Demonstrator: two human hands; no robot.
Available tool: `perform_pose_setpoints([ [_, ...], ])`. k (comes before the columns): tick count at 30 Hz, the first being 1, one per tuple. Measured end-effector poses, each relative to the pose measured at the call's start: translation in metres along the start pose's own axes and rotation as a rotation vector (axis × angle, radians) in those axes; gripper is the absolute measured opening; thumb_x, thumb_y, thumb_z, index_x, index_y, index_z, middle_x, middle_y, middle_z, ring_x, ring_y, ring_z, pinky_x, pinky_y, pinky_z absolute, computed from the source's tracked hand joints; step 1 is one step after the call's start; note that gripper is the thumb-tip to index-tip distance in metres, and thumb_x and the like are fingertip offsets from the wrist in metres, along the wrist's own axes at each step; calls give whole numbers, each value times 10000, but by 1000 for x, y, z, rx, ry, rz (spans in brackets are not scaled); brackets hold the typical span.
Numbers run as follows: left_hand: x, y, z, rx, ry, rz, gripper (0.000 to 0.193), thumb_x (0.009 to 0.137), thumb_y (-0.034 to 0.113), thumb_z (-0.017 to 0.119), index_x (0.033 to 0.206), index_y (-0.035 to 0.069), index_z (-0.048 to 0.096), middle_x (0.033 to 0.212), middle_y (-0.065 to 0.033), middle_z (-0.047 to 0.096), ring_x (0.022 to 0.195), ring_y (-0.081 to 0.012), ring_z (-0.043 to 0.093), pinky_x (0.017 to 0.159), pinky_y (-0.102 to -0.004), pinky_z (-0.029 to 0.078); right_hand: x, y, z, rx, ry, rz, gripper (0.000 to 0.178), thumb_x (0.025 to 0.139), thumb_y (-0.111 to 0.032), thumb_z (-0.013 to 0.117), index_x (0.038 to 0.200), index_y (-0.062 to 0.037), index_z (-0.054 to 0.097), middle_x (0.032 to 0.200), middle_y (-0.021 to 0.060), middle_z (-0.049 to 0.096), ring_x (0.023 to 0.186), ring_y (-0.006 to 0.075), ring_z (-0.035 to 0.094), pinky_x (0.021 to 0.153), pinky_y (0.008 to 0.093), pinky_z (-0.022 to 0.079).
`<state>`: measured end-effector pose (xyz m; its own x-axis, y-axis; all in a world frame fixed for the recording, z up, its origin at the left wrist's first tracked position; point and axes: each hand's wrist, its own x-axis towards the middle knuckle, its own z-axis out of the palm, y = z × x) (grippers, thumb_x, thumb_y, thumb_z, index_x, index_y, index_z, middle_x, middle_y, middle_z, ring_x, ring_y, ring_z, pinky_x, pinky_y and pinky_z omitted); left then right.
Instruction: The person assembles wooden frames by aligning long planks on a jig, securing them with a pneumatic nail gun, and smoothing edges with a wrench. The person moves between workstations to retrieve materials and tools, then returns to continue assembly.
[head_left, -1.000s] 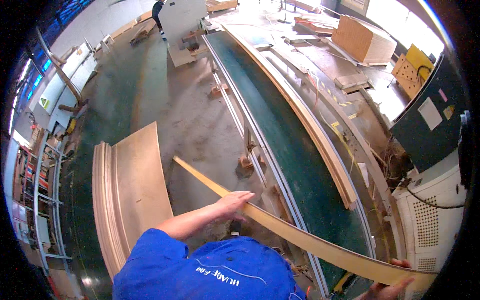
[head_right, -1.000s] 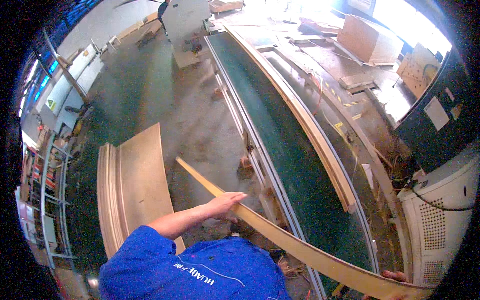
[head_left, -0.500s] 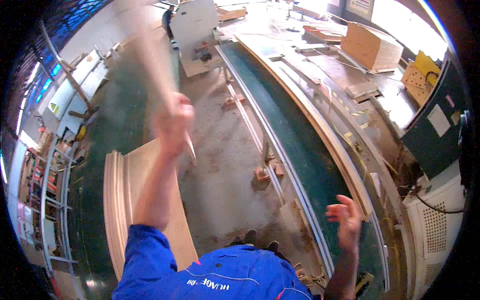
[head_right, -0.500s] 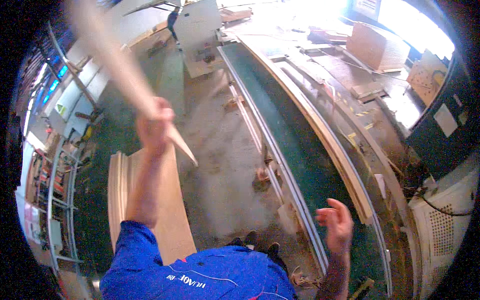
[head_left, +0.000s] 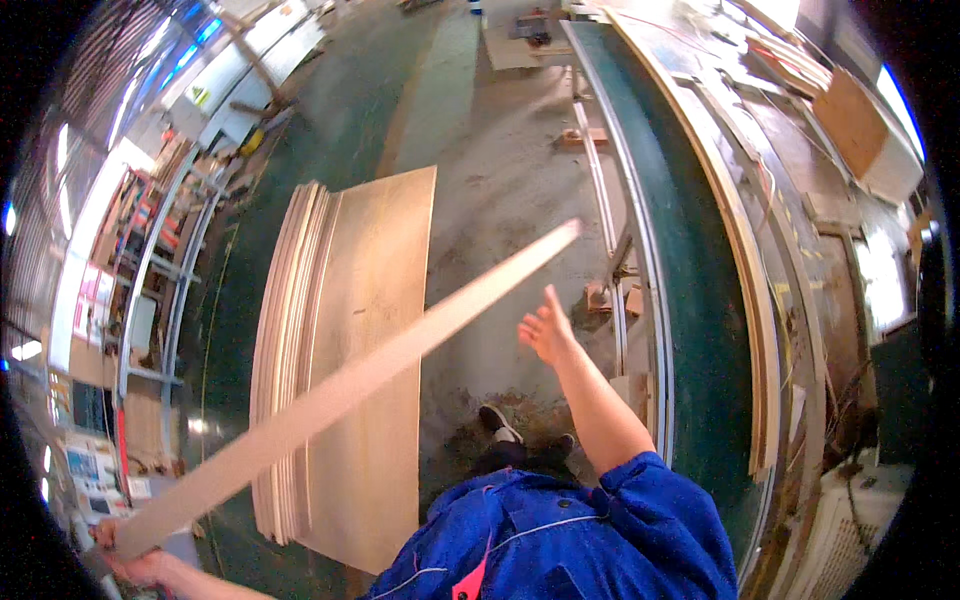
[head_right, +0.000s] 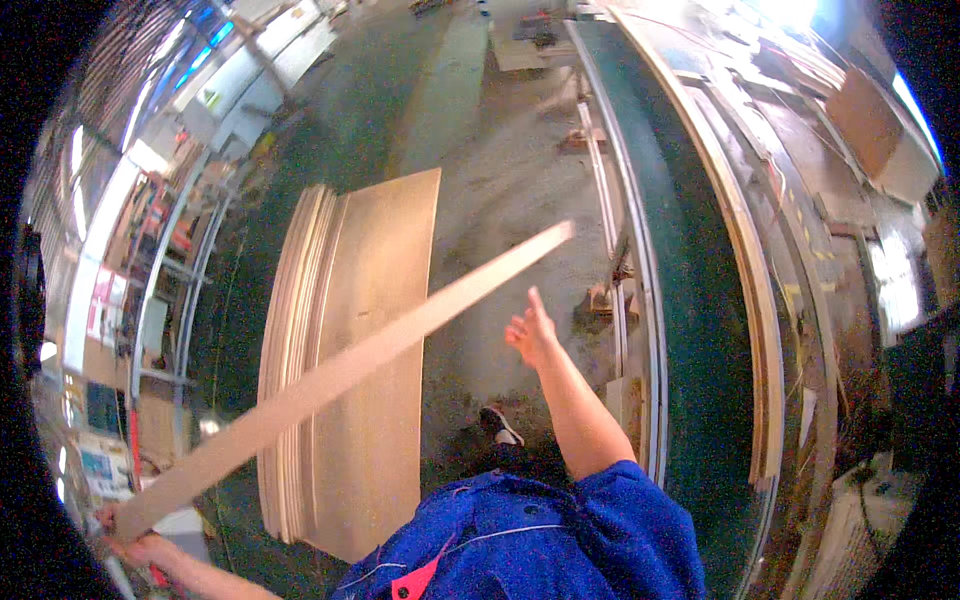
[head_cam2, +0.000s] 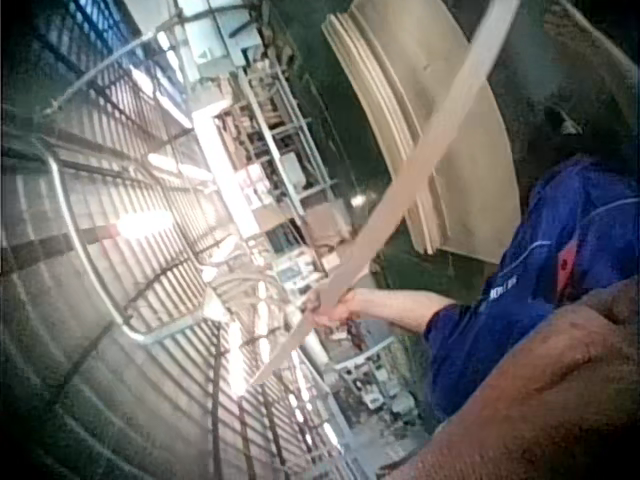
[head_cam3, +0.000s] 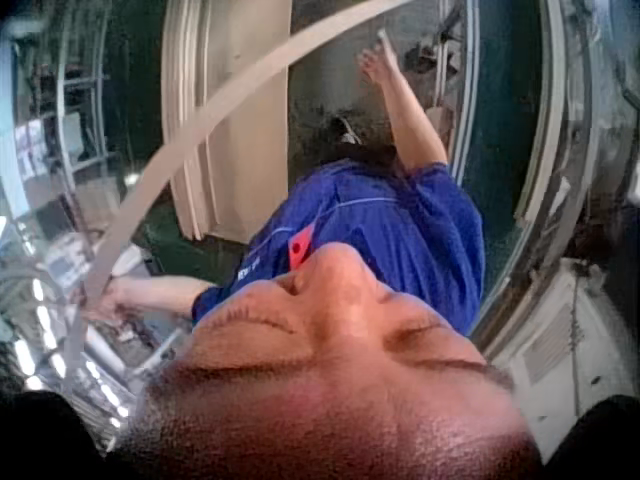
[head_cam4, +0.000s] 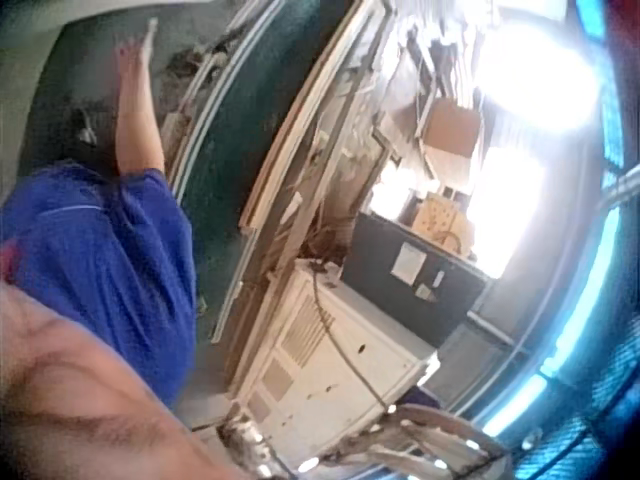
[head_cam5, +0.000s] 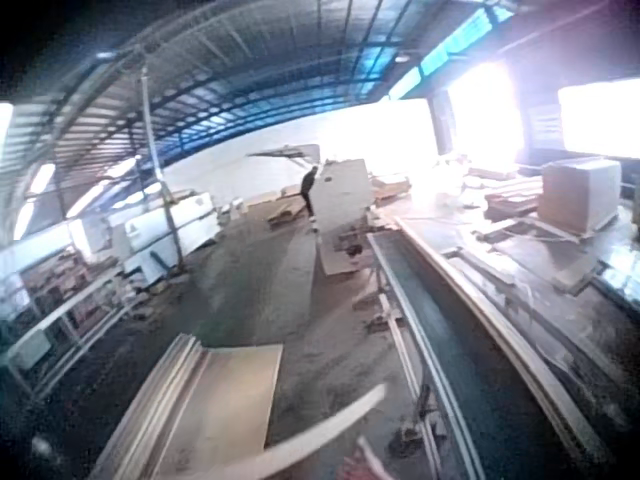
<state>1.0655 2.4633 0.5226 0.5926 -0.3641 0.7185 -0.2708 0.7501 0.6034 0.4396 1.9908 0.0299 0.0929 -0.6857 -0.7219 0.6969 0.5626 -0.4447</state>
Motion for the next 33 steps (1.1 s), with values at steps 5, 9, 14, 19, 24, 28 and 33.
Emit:
perform_pose_setpoints([
  [5,-117,40,-71,533,267,237,522,1038,269,475,1421,-82,426,1324,-170,527,1118,-246,548,1051,-368,419,2,-38,49,563,-293,-194,627,951,-603,592,1167,-15,598,1125,118,684,1105,340,635,934,477,550],
  [9,-207,98,-248,946,489,184,535,1050,344,455,1417,-43,488,1308,-179,587,1114,-259,593,963,-384,502,-60,-52,82,781,-913,-180,850,921,-667,579,1404,26,483,1280,155,655,1136,283,652,972,395,553],
  [14,-284,-14,-350,1120,696,-47,603,1002,456,520,1373,-15,578,1330,-160,633,1227,-249,592,1015,-382,494,-123,-63,96,536,-1024,-474,1026,857,-662,665,1537,24,318,1386,161,571,1270,317,555,1110,429,446],
  [19,-353,-207,-302,1231,656,-608,591,1000,448,524,1358,-18,587,1319,-154,640,1205,-249,600,1000,-383,498,-129,-53,166,357,-545,-390,549,958,-415,650,1195,74,573,1122,192,649,1001,342,652,893,425,573],
  [24,-382,-323,-206,1169,311,-975,579,998,440,528,1343,-20,597,1307,-149,647,1183,-249,608,984,-383,502,-81,-73,187,282,-342,-400,181,969,-127,637,1043,29,582,1000,174,651,896,313,673,793,415,596],
  [28,-395,-353,-151,1133,99,-1099,570,997,433,531,1331,-23,604,1298,-144,652,1165,-249,614,972,-383,505,-90,-64,201,241,-342,-423,172,972,-159,634,1014,1,584,943,155,650,831,284,662,756,413,591],
  [33,-410,-351,-121,1165,-19,-1191,559,995,425,535,1316,-26,613,1287,-138,659,1143,-249,622,956,-383,509,-120,-44,234,35,-350,-513,156,962,-204,615,966,-51,589,846,112,651,721,233,631,663,381,535],
])
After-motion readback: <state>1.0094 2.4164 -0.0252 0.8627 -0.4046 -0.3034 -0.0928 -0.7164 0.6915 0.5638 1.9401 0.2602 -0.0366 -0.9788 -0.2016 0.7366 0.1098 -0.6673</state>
